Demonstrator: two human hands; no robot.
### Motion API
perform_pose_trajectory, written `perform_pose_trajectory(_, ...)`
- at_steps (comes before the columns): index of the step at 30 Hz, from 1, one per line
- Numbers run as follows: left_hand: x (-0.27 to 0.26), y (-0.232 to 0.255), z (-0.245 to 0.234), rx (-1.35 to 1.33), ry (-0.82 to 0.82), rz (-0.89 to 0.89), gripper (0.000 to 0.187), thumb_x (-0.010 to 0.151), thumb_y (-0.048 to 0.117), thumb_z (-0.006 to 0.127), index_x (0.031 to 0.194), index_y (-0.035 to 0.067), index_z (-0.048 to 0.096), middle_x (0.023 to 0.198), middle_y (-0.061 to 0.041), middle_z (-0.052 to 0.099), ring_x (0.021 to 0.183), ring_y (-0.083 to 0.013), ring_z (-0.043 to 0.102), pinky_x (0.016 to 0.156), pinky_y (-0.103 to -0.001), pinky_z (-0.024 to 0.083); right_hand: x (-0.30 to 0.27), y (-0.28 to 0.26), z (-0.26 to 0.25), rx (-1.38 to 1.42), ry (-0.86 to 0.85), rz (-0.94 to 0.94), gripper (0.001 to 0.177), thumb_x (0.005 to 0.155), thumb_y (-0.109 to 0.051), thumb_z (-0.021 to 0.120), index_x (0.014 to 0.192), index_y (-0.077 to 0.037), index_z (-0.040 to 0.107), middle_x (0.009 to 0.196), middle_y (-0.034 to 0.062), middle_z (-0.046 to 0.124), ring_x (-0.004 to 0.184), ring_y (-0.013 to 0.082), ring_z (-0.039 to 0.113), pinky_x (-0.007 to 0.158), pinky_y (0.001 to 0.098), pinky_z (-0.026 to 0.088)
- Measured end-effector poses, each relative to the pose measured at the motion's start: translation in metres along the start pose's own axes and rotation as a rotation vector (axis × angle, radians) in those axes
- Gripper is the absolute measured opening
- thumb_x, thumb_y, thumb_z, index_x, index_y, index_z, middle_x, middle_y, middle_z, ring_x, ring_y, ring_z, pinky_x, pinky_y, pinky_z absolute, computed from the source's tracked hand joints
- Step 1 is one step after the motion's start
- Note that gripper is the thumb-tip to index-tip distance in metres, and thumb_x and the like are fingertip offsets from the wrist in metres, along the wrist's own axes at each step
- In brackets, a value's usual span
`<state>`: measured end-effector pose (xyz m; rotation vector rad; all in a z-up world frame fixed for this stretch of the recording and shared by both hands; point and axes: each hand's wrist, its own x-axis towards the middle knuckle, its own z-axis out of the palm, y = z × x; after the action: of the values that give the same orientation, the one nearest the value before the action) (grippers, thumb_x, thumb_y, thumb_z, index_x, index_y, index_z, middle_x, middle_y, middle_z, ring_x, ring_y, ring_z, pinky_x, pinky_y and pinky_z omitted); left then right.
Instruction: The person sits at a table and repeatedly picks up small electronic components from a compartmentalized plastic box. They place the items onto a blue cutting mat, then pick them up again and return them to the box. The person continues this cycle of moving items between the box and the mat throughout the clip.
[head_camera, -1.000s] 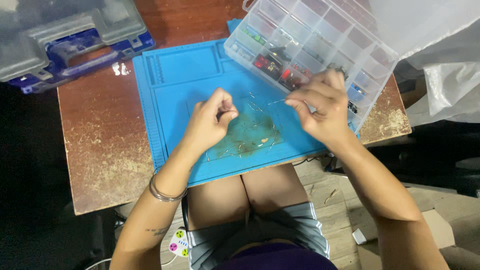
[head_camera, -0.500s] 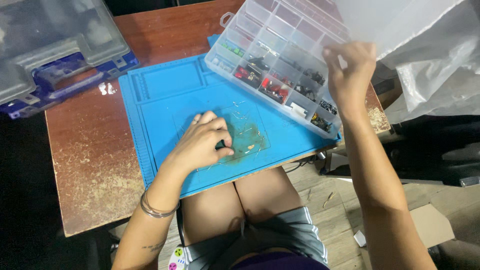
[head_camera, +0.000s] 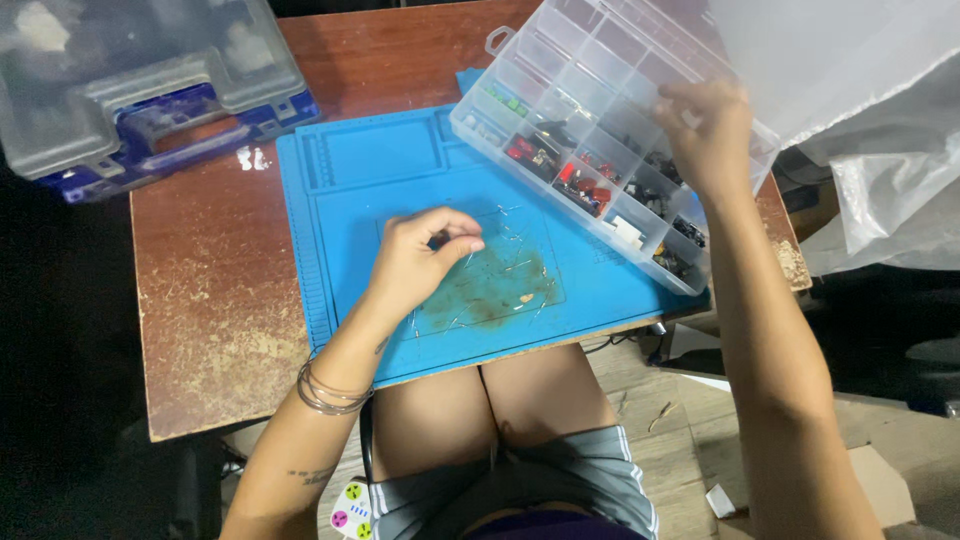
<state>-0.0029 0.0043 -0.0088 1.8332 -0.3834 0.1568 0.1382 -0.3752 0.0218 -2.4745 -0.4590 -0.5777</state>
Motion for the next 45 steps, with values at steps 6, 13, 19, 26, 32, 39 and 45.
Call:
perform_pose_trajectory(6,-0.001,-0.014,0.011,-0.169,0.162,-0.008,0.018,0.08,0.018,0.09,0.093,0.016,0.077,0.077,0.002,0.077,0.067,-0.0065,0.063,0.073,-0.024,0.053,-0.052,-0.147,0.0,0.369,0.07,-0.133,0.022,0.097,-0.01,0.085,0.115,-0.001,0.077,0.094,0.0153,0.069,0.086,0.0309,0.06,0.083,0.0424,0.048)
perform_pose_trajectory(13,0.001,0.003,0.007,-0.141,0.221,0.075,0.015,0.079,0.016,0.091,0.085,0.013,0.077,0.083,-0.001,0.078,0.067,-0.012,0.064,0.073,-0.026,0.053,-0.087,-0.229,0.064,0.562,0.056,-0.158,0.048,0.078,-0.018,0.092,0.118,-0.002,0.071,0.094,0.0127,0.075,0.084,0.0311,0.07,0.081,0.0446,0.057)
perform_pose_trajectory(19,-0.001,0.003,0.007,-0.16,0.293,0.052,0.019,0.082,0.01,0.089,0.093,0.009,0.074,0.078,-0.002,0.076,0.067,-0.0111,0.064,0.075,-0.028,0.053,-0.091,-0.238,0.079,0.537,0.121,-0.09,0.028,0.082,0.0,0.086,0.109,-0.004,0.075,0.085,0.0091,0.075,0.078,0.0274,0.073,0.074,0.0383,0.06)
perform_pose_trajectory(26,-0.003,0.013,-0.002,-0.181,0.298,0.066,0.044,0.084,0.01,0.088,0.105,0.012,0.049,0.079,-0.005,0.076,0.068,-0.0154,0.063,0.079,-0.031,0.051,-0.09,-0.235,0.069,0.476,0.073,-0.074,0.022,0.088,0.002,0.08,0.109,-0.006,0.076,0.086,0.01,0.075,0.08,0.0301,0.072,0.076,0.0417,0.058)
perform_pose_trajectory(32,-0.002,0.008,-0.002,-0.455,0.209,0.041,0.047,0.084,0.0,0.086,0.103,0.011,0.044,0.08,-0.01,0.075,0.069,-0.0128,0.064,0.071,-0.029,0.055,-0.106,-0.225,0.094,1.092,-0.146,0.343,0.022,0.09,-0.002,0.079,0.111,0.002,0.075,0.09,0.011,0.078,0.085,0.0133,0.072,0.084,0.0334,0.06)
perform_pose_trajectory(39,0.002,0.008,-0.011,-0.475,0.088,0.102,0.047,0.082,0.002,0.088,0.095,0.01,0.043,0.077,-0.012,0.075,0.066,-0.0164,0.066,0.073,-0.024,0.048,-0.099,-0.207,0.089,1.42,-0.374,0.521,0.011,0.093,-0.009,0.075,0.091,0.001,0.076,0.068,0.0103,0.067,0.066,0.0132,0.065,0.072,0.0252,0.053)
perform_pose_trajectory(45,-0.003,0.016,-0.014,-0.405,0.013,0.064,0.053,0.076,0.008,0.093,0.095,0.013,0.044,0.079,-0.004,0.074,0.078,-0.0128,0.052,0.079,-0.024,0.04,-0.097,-0.2,0.065,1.143,-0.446,0.272,0.006,0.088,-0.005,0.078,0.086,-0.001,0.079,0.055,0.0081,0.061,0.059,0.0099,0.054,0.064,0.0227,0.044)
